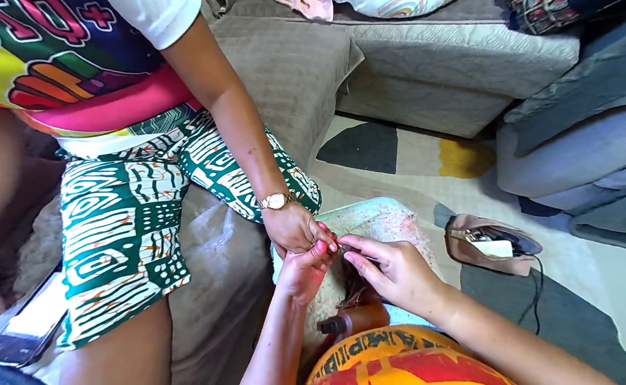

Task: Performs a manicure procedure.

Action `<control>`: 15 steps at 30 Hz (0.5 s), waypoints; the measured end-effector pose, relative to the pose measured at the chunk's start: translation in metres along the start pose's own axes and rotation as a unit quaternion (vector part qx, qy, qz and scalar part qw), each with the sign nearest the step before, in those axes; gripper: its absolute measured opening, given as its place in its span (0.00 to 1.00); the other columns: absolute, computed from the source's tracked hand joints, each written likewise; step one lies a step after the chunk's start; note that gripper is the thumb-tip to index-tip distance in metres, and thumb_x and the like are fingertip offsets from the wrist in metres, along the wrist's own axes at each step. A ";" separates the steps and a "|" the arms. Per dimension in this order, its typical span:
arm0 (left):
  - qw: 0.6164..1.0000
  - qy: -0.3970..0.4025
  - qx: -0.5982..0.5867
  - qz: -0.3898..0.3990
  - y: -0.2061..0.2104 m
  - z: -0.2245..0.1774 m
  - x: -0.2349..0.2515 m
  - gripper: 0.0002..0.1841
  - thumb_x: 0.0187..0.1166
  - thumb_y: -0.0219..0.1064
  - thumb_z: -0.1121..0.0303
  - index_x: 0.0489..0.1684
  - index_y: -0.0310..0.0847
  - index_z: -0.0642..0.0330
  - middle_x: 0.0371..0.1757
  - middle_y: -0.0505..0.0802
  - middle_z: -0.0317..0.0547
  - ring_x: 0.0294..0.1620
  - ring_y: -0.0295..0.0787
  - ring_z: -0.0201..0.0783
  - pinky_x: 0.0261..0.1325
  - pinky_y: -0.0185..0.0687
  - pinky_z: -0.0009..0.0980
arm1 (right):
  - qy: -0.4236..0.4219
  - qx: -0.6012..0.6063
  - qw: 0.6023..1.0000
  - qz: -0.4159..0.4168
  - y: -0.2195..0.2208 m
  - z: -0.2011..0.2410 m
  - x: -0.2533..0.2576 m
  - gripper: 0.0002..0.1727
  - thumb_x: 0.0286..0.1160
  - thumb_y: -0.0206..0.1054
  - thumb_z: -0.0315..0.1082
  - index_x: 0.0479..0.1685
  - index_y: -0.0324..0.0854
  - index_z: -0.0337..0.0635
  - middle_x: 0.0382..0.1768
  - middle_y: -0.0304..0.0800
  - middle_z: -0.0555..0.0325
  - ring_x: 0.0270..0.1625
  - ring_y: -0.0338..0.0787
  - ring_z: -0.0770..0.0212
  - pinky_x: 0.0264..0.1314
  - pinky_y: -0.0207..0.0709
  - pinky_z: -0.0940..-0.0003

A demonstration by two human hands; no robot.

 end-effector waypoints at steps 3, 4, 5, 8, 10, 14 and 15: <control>1.000 0.001 0.001 -0.010 -0.001 0.000 0.000 0.18 0.60 0.85 0.70 0.48 0.88 0.59 0.43 0.94 0.48 0.44 0.93 0.38 0.50 0.90 0.33 | -0.025 -0.036 0.999 -0.009 -0.001 0.008 -0.001 0.19 0.90 0.57 0.44 0.62 0.91 0.47 0.33 0.96 0.64 0.32 0.93 0.70 0.37 0.88 0.68; 1.000 0.002 0.002 -0.013 -0.002 0.000 0.000 0.18 0.59 0.86 0.70 0.47 0.88 0.59 0.43 0.94 0.47 0.44 0.93 0.38 0.50 0.90 0.33 | -0.028 -0.033 0.999 -0.008 0.000 0.009 -0.001 0.19 0.90 0.57 0.43 0.61 0.91 0.47 0.35 0.97 0.64 0.35 0.94 0.70 0.40 0.89 0.69; 1.000 0.004 0.003 -0.013 -0.002 0.000 0.000 0.18 0.59 0.86 0.70 0.47 0.88 0.59 0.42 0.94 0.47 0.44 0.93 0.37 0.49 0.90 0.32 | -0.032 -0.029 0.999 -0.007 0.000 0.009 -0.001 0.19 0.90 0.57 0.42 0.60 0.92 0.46 0.37 0.97 0.63 0.37 0.94 0.70 0.43 0.89 0.70; 1.000 0.007 0.003 -0.016 -0.002 0.000 0.000 0.18 0.59 0.86 0.71 0.46 0.88 0.58 0.42 0.94 0.47 0.43 0.93 0.37 0.48 0.89 0.32 | -0.035 -0.033 0.999 -0.005 0.001 0.011 -0.001 0.18 0.89 0.57 0.40 0.59 0.92 0.46 0.38 0.97 0.62 0.38 0.94 0.70 0.43 0.88 0.72; 1.000 0.007 -0.002 -0.015 -0.001 0.001 0.001 0.17 0.59 0.86 0.71 0.45 0.88 0.59 0.42 0.94 0.48 0.43 0.93 0.37 0.49 0.89 0.32 | -0.036 -0.035 0.999 -0.004 0.002 0.011 -0.001 0.18 0.89 0.58 0.40 0.59 0.92 0.46 0.38 0.97 0.61 0.38 0.93 0.69 0.43 0.87 0.72; 1.000 0.007 0.002 -0.012 -0.003 0.002 0.002 0.16 0.59 0.86 0.71 0.43 0.88 0.59 0.41 0.93 0.48 0.43 0.93 0.37 0.48 0.89 0.32 | -0.039 -0.041 0.998 -0.003 0.001 0.010 0.000 0.17 0.88 0.58 0.39 0.58 0.93 0.45 0.36 0.96 0.60 0.36 0.93 0.69 0.41 0.86 0.72; 1.000 0.006 0.003 -0.015 -0.003 0.002 0.002 0.16 0.59 0.86 0.71 0.43 0.88 0.59 0.41 0.93 0.47 0.43 0.93 0.37 0.48 0.89 0.32 | -0.039 -0.043 0.998 -0.004 0.001 0.010 0.000 0.17 0.87 0.58 0.39 0.58 0.93 0.45 0.35 0.95 0.60 0.36 0.92 0.69 0.40 0.86 0.73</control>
Point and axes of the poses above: each hand's wrist, its own x-axis towards the middle knuckle, its own y-axis out of the palm, z = x × y, the point moved 10 cm from there along x, towards the middle knuckle
